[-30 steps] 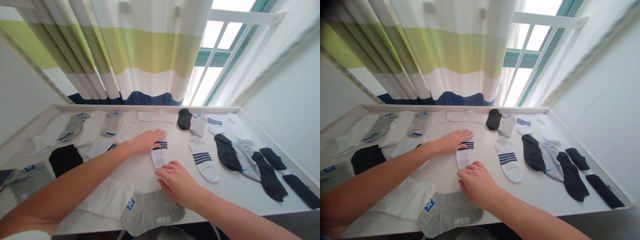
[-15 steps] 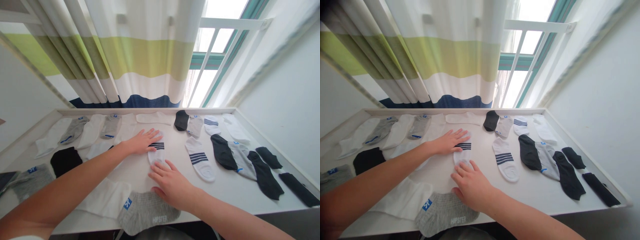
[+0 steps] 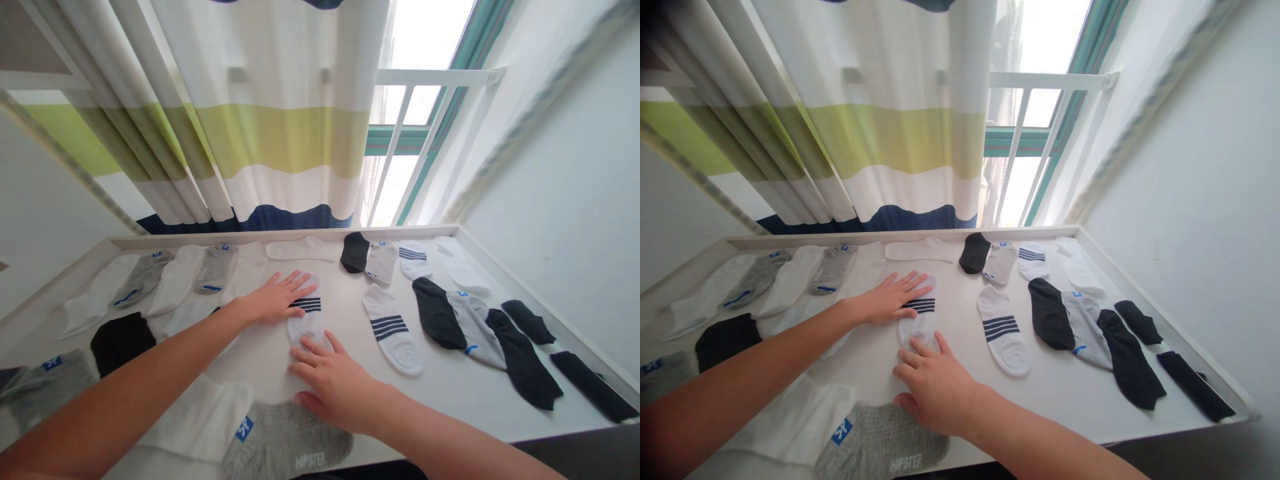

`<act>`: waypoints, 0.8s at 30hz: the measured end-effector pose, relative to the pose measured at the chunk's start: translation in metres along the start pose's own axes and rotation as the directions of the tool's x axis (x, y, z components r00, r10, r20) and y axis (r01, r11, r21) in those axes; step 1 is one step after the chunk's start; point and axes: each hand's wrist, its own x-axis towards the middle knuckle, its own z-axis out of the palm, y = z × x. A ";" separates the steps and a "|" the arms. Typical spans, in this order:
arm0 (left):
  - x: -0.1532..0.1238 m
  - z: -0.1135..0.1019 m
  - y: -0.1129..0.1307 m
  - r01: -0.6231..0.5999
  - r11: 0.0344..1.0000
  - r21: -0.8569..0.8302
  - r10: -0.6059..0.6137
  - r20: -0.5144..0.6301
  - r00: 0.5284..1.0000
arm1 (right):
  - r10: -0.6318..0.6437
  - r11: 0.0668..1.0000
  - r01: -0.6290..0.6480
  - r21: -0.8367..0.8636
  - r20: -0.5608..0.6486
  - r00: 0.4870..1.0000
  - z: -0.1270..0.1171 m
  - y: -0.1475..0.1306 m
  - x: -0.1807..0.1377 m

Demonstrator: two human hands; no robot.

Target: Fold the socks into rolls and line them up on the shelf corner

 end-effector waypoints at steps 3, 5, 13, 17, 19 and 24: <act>0.004 -0.015 0.001 -0.006 0.999 0.043 0.010 -0.104 0.995 | -0.034 0.999 0.036 0.018 -0.095 0.995 -0.018 0.003 -0.011; 0.014 -0.032 0.005 0.006 0.997 0.071 0.011 -0.227 0.974 | -0.031 0.999 0.039 0.028 -0.222 0.974 -0.036 0.012 -0.023; 0.113 -0.108 0.051 0.061 0.996 -0.060 -0.079 -0.359 0.930 | 0.392 0.906 -0.421 0.033 -0.436 0.810 -0.116 0.101 -0.082; 0.182 -0.126 0.083 0.039 0.996 -0.084 -0.065 -0.327 0.943 | 0.639 0.674 -0.739 -0.023 -0.484 0.598 -0.145 0.149 -0.101; 0.216 -0.132 0.100 0.026 0.997 -0.077 -0.049 -0.325 0.944 | 0.728 0.543 -0.838 -0.061 -0.463 0.506 -0.155 0.172 -0.106; 0.284 -0.143 0.135 -0.005 0.999 -0.050 -0.011 -0.311 0.950 | 0.826 0.396 -0.914 -0.090 -0.399 0.397 -0.163 0.219 -0.109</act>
